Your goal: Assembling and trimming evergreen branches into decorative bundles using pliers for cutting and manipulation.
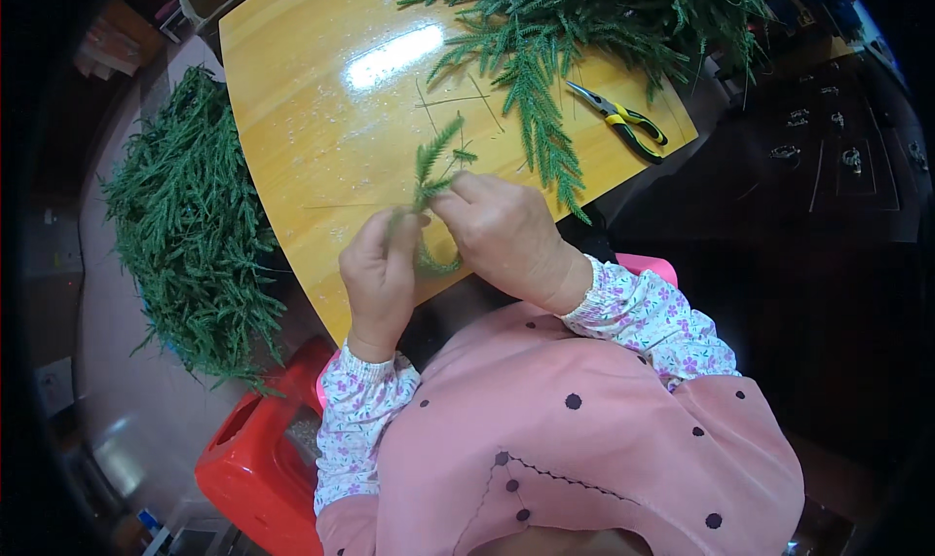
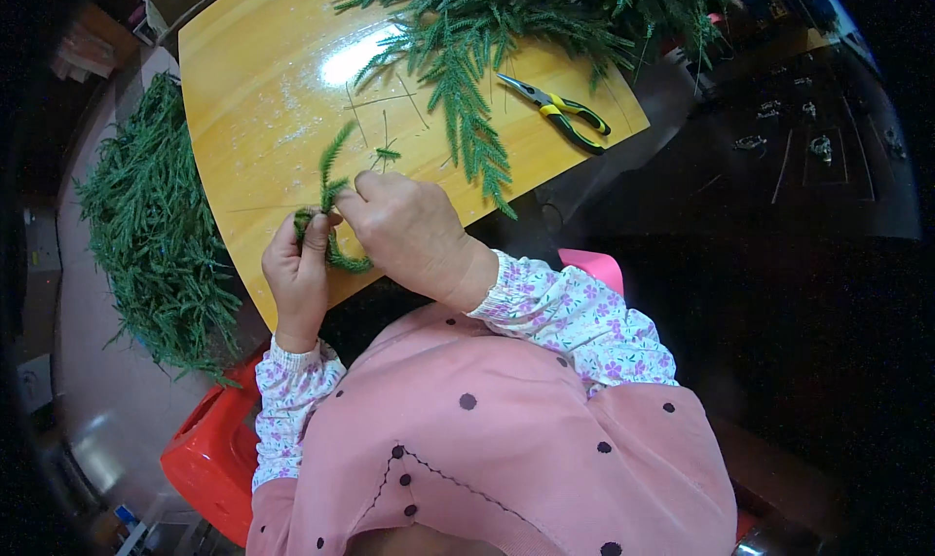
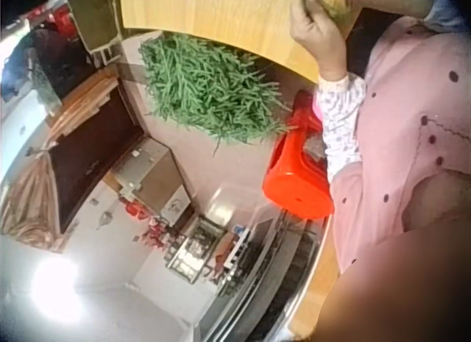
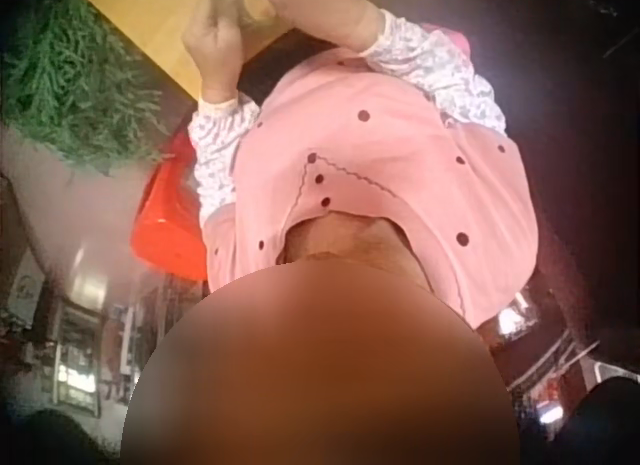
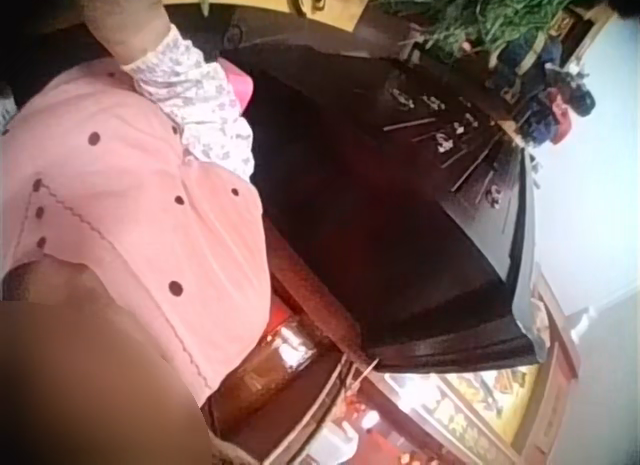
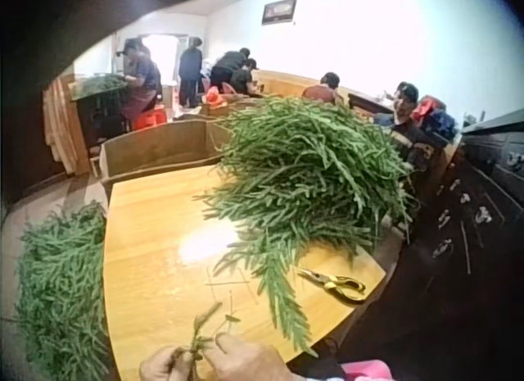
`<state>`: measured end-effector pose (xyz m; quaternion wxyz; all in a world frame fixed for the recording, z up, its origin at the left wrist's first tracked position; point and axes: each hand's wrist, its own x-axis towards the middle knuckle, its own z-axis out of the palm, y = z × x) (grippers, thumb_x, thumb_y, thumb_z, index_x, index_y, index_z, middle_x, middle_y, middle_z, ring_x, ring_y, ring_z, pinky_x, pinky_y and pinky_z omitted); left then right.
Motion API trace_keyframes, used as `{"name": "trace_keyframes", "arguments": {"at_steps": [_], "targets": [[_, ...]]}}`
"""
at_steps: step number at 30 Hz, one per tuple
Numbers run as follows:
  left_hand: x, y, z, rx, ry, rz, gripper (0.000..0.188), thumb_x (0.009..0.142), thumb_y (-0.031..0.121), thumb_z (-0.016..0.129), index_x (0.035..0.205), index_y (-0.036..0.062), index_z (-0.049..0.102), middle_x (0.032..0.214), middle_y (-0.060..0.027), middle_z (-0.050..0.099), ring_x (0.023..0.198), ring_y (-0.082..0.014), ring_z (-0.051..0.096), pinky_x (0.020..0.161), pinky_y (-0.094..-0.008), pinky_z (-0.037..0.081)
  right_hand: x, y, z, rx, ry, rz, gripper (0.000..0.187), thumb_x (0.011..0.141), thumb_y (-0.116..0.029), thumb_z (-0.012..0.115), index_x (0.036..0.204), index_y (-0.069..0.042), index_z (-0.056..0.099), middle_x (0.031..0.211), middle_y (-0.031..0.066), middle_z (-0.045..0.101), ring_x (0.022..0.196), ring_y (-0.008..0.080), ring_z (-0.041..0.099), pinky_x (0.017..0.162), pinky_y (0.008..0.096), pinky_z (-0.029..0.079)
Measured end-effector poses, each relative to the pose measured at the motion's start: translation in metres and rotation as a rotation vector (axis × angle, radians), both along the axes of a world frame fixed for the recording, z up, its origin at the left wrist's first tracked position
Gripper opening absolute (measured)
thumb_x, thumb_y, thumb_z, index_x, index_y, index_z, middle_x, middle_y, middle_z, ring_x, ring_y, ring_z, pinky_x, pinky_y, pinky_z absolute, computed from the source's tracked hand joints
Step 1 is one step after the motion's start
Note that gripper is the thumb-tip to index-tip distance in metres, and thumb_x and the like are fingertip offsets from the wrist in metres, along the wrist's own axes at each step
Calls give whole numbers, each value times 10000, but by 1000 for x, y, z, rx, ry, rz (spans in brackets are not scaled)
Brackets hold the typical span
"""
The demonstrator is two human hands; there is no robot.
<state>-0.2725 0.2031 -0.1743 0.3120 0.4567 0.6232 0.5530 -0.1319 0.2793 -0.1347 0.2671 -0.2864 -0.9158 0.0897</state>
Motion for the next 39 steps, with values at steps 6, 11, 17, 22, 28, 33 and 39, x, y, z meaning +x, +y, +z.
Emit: {"name": "trace_keyframes", "arguments": {"at_steps": [6, 11, 17, 22, 28, 33, 39], "targets": [[1, 2, 2, 29, -249, -107, 198, 964, 176, 532, 893, 6, 605, 723, 18, 527, 655, -59, 447, 576, -222, 377, 1, 0, -6, 68, 53, 87, 125, 706, -68, 606, 828, -49, 588, 711, 62, 532, 652, 231, 584, 524, 335, 475], [-4, 0, 2, -35, -450, -159, 227, 973, 208, 516, 823, 41, 548, 696, 24, 501, 620, -58, 423, 565, -219, 357, -1, 0, -3, 87, 72, 140, 120, 695, -80, 611, 806, -53, 575, 704, 58, 522, 648, 227, 574, 533, 337, 475], [-8, -5, 2, -17, -496, -131, 272, 980, 216, 482, 770, 57, 551, 669, 37, 497, 589, -37, 409, 533, -212, 331, -6, -3, 3, 240, 97, 111, 174, 692, -86, 614, 860, -41, 597, 768, 64, 556, 669, 237, 576, 556, 353, 485], [-22, -10, -6, 12, -616, -178, 276, 978, 213, 472, 775, 50, 564, 687, 35, 524, 601, -34, 433, 537, -216, 345, -32, 4, -4, 509, 365, 208, 222, 692, -78, 629, 903, -11, 608, 816, 82, 572, 696, 250, 580, 587, 361, 501], [-22, -14, 7, -75, -575, -109, 288, 976, 240, 464, 746, 76, 526, 652, 31, 504, 583, -48, 426, 539, -209, 337, -37, -10, -14, 274, 301, 273, 214, 703, -48, 640, 889, -13, 539, 822, 99, 558, 711, 245, 582, 613, 351, 516], [-29, -22, 8, -85, -339, -178, 287, 961, 239, 498, 724, 79, 527, 629, 36, 489, 557, -37, 413, 507, -201, 319, -20, -6, -10, -619, 327, 357, 231, 760, 24, 648, 871, -47, 458, 853, 85, 560, 748, 178, 588, 620, 325, 514], [-32, -25, 8, -103, -769, -449, 299, 959, 239, 522, 717, 65, 529, 603, 51, 467, 526, -43, 383, 480, -237, 333, -4, -5, -16, -1221, 505, 391, 246, 770, 61, 649, 870, -49, 452, 856, 75, 568, 748, 159, 600, 621, 308, 507]]}}
